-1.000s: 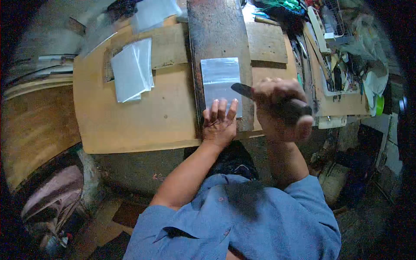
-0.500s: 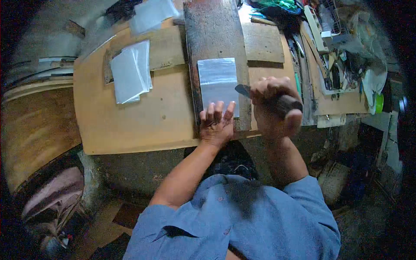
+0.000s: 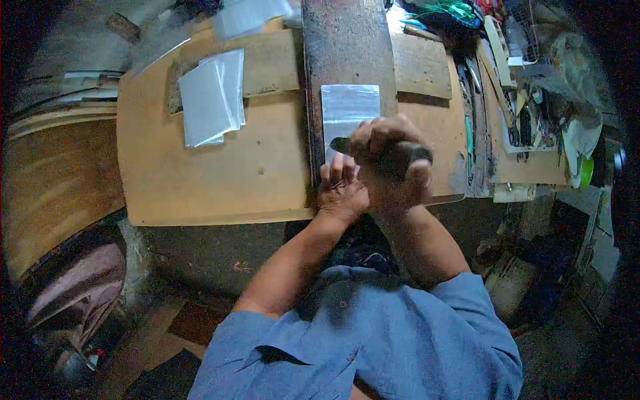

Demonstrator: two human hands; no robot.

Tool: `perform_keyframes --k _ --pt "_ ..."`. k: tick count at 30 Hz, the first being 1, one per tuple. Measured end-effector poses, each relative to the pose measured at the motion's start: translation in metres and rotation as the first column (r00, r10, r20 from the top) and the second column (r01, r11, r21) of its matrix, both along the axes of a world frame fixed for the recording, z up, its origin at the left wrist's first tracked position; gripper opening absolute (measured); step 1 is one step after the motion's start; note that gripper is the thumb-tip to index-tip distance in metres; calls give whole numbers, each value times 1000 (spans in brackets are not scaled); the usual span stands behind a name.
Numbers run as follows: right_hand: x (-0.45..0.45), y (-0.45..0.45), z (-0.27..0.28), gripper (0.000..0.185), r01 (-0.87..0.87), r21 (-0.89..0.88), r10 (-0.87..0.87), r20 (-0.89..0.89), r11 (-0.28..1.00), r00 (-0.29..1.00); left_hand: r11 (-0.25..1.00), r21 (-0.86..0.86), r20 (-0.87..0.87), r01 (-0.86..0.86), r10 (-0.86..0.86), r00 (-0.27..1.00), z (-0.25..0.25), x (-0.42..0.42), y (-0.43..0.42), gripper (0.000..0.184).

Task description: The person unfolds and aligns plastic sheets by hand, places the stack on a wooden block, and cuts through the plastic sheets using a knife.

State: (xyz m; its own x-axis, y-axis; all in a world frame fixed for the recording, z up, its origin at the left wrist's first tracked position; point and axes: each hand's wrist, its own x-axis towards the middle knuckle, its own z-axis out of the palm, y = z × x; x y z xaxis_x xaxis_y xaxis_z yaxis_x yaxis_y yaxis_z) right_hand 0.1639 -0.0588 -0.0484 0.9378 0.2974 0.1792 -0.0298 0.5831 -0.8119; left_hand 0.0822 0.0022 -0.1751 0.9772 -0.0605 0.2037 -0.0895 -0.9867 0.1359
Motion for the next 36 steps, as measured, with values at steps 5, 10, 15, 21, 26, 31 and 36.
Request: perform_keyframes --k 5,10,15,21,26,31,36 --pt "-5 -11 15 63 -7 105 4 24 994 1000 997 -77 85 0 7 996 2 -2 1 39" --pt "-4 -15 13 67 59 -15 -60 -95 998 994 992 -126 20 -10 13 1000 -8 -4 -3 37" --pt "2 -28 -3 62 27 -89 -16 121 996 993 995 -89 126 -33 44 991 -7 -2 -4 44" --pt "9 -35 4 62 90 -55 -87 59 994 994 997 -72 161 -17 28 987 0 5 -2 40" --pt "8 -46 4 58 118 -30 -117 30 993 993 997 -75 128 -19 28 991 0 3 -4 50" --pt "9 -54 -1 63 137 -42 -133 94 990 987 995 -96 122 -15 27 992 -4 1 -4 54" --pt "13 -51 -2 65 216 -58 -207 134 975 969 994 -107 106 0 11 994 -1 -4 -3 61"
